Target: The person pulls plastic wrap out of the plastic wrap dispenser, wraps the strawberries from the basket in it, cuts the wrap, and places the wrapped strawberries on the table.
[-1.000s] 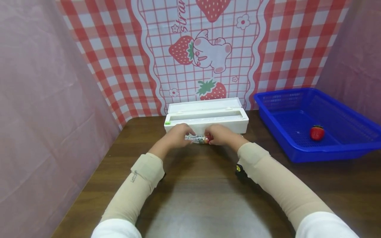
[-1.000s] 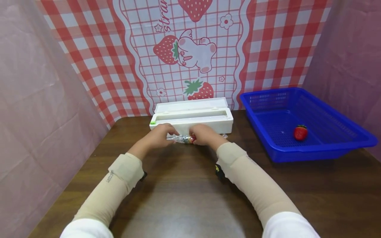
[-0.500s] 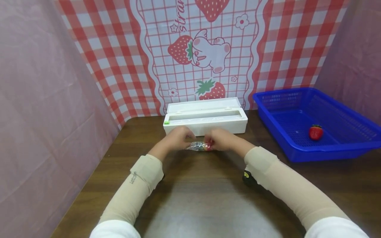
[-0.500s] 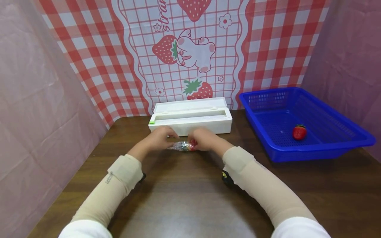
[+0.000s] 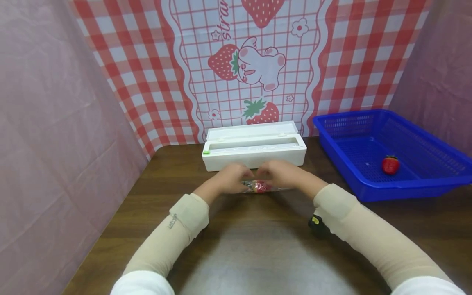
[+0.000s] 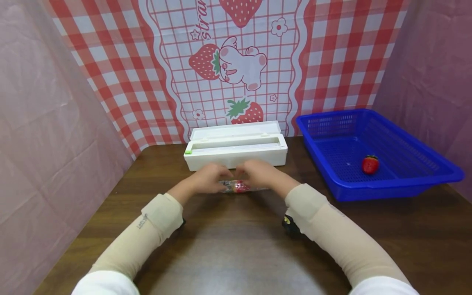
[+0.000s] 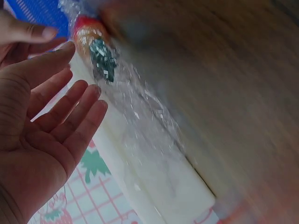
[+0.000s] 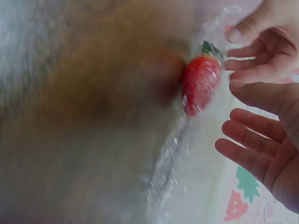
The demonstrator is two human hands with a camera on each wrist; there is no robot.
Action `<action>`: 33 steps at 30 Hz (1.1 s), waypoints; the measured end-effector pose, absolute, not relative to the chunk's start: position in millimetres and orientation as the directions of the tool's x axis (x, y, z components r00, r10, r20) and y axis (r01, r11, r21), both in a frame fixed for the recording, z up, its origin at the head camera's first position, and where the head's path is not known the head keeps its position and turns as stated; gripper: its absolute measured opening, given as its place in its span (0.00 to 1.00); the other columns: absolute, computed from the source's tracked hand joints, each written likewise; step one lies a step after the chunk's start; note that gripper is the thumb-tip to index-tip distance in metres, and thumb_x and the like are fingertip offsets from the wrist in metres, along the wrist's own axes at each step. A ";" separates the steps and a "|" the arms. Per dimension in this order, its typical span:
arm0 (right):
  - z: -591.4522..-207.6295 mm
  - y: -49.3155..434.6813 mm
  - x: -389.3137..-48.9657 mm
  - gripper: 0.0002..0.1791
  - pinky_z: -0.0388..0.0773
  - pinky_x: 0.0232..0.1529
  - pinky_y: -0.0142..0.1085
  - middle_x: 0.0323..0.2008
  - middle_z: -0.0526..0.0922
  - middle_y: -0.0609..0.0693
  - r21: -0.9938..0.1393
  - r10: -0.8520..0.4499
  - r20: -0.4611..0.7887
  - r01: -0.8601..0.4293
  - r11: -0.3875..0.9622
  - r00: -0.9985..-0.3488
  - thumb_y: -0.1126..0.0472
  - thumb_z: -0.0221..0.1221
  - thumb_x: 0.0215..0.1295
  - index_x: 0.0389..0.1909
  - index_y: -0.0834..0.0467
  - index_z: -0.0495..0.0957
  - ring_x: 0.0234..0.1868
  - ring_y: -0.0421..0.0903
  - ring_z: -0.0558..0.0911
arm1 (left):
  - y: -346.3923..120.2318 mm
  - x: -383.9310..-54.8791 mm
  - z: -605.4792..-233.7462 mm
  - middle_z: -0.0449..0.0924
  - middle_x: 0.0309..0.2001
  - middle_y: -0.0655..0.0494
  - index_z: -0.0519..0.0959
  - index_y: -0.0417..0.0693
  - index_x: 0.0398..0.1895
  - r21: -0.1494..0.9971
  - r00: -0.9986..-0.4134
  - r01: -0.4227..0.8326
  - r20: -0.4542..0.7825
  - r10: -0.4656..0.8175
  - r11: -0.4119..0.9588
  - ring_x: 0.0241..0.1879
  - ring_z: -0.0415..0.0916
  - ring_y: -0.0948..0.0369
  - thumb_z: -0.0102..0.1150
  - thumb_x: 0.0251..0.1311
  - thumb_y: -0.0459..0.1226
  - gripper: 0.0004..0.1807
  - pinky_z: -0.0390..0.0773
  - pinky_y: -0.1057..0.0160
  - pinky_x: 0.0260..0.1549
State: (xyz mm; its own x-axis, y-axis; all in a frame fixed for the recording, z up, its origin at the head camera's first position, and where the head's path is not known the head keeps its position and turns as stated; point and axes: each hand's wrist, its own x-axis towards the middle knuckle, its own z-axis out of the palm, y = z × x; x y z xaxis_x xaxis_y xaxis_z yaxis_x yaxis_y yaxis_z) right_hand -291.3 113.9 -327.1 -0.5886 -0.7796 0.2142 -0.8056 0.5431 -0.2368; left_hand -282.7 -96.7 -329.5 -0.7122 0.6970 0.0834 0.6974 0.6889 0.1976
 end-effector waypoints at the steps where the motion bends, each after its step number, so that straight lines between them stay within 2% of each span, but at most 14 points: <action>1: -325.3 116.9 -290.8 0.13 0.80 0.43 0.44 0.36 0.84 0.53 -0.230 -0.771 0.222 -0.801 0.553 -0.597 0.70 0.69 0.50 0.39 0.62 0.83 0.39 0.49 0.82 | -93.7 -282.9 -330.0 0.83 0.46 0.52 0.82 0.42 0.49 0.187 -0.707 0.703 0.079 0.703 0.686 0.47 0.78 0.57 0.72 0.53 0.37 0.19 0.77 0.61 0.50; 6: -318.2 135.0 -288.8 0.14 0.80 0.44 0.47 0.37 0.84 0.54 -0.215 -0.727 0.240 -0.766 0.606 -0.643 0.69 0.71 0.49 0.39 0.63 0.82 0.39 0.52 0.82 | -78.9 -287.3 -333.7 0.83 0.49 0.52 0.80 0.42 0.52 0.130 -0.657 0.752 0.075 0.750 0.646 0.49 0.78 0.57 0.72 0.53 0.41 0.23 0.75 0.61 0.53; 10: -317.4 148.5 -287.7 0.14 0.79 0.44 0.49 0.37 0.84 0.55 -0.196 -0.702 0.239 -0.741 0.642 -0.671 0.68 0.71 0.49 0.39 0.63 0.82 0.39 0.53 0.82 | -69.3 -292.2 -336.7 0.82 0.50 0.53 0.80 0.44 0.54 0.097 -0.662 0.748 0.041 0.749 0.656 0.49 0.78 0.58 0.72 0.53 0.44 0.25 0.75 0.62 0.52; 16: -325.4 157.2 -287.6 0.13 0.79 0.41 0.47 0.35 0.83 0.57 -0.192 -0.732 0.225 -0.766 0.613 -0.643 0.70 0.70 0.49 0.37 0.66 0.82 0.38 0.53 0.81 | -59.7 -294.7 -340.0 0.82 0.50 0.53 0.79 0.43 0.55 0.051 -0.698 0.714 -0.012 0.716 0.698 0.49 0.78 0.58 0.71 0.54 0.47 0.28 0.75 0.62 0.52; 23: -329.4 155.2 -285.6 0.13 0.79 0.36 0.43 0.34 0.83 0.55 -0.203 -0.745 0.213 -0.774 0.599 -0.632 0.70 0.68 0.48 0.38 0.65 0.83 0.34 0.50 0.81 | -57.3 -294.5 -343.8 0.84 0.40 0.55 0.82 0.42 0.48 0.063 -0.699 0.713 -0.021 0.715 0.699 0.39 0.78 0.61 0.73 0.52 0.44 0.23 0.77 0.65 0.42; 25: -328.9 154.7 -285.8 0.13 0.79 0.36 0.42 0.34 0.83 0.55 -0.207 -0.745 0.210 -0.774 0.598 -0.633 0.70 0.68 0.48 0.38 0.65 0.83 0.33 0.49 0.80 | -57.4 -295.3 -344.6 0.84 0.40 0.56 0.83 0.43 0.48 0.068 -0.701 0.711 -0.019 0.713 0.700 0.39 0.78 0.61 0.73 0.52 0.44 0.22 0.77 0.65 0.42; 33: -320.2 150.8 -279.0 0.13 0.80 0.40 0.45 0.35 0.83 0.56 -0.183 -0.734 0.228 -0.769 0.613 -0.640 0.70 0.68 0.50 0.39 0.66 0.83 0.36 0.50 0.81 | -59.9 -294.8 -338.4 0.84 0.41 0.56 0.83 0.43 0.47 0.120 -0.709 0.700 -0.003 0.705 0.704 0.40 0.78 0.61 0.74 0.51 0.43 0.21 0.77 0.66 0.43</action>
State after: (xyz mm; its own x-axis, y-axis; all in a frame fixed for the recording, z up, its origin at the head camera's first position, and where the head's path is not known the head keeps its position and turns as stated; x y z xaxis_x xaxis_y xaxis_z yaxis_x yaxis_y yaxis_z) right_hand -279.0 150.8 -320.2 -0.6398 -0.7339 0.2282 -0.7685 0.6131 -0.1831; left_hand -294.8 -59.9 -338.4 -0.7089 0.7053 -0.0033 0.6999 0.7040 0.1202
